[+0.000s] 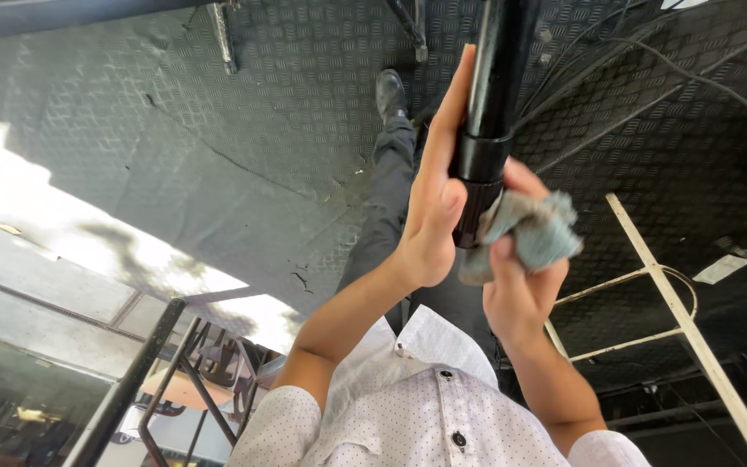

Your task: Wiping down a black metal equipment stand using a cloth.

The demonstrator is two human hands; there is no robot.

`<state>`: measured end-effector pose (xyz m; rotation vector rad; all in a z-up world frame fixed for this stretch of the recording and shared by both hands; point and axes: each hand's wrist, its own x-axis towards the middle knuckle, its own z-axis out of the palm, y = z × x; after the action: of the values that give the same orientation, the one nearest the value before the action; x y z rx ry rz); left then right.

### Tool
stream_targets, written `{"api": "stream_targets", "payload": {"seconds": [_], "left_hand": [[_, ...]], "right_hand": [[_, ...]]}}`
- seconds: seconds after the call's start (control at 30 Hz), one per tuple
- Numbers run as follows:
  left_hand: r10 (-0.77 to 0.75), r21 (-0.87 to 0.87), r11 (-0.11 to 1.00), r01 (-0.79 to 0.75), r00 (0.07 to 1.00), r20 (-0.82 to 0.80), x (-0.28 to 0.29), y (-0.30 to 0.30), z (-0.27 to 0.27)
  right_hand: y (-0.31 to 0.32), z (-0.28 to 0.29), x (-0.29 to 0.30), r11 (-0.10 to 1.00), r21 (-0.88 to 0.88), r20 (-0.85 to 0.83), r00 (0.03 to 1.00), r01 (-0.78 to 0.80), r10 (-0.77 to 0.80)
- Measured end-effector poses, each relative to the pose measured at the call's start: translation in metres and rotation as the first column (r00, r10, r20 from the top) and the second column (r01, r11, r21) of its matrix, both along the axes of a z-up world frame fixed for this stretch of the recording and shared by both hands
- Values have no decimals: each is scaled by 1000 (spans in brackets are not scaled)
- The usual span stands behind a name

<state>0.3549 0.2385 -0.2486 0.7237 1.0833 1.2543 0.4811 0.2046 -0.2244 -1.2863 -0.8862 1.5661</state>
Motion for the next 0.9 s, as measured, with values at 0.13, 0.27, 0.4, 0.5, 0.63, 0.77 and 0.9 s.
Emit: {"api": "stream_targets", "payload": {"seconds": [0.13,0.27,0.4,0.5,0.63,0.77,0.9], "left_hand": [[19,-60,998,-1,954,300,1,14,-3],[-56,-105,985,136,831,553,-1,19,-5],[110,-235,952,195,501,859,4,-4,-35],[385,-626,764,158,666,639,1,-40,-69],[129,-203,955,214,316,940,8,-10,-46],[70,-111,954,277,152,986,34,29,-44],[224,-272,829,489,156,962,57,35,-61]], "right_hand": [[6,-3,6,996,82,242,970,-33,12],[48,-2,10,896,378,323,874,233,-363],[72,3,-1,876,482,536,783,22,-315],[87,14,-19,839,446,780,595,-311,-195],[84,0,5,845,387,856,485,-369,-180],[85,2,19,870,379,847,496,-314,-191],[92,15,19,779,404,845,521,-480,-117]]}}
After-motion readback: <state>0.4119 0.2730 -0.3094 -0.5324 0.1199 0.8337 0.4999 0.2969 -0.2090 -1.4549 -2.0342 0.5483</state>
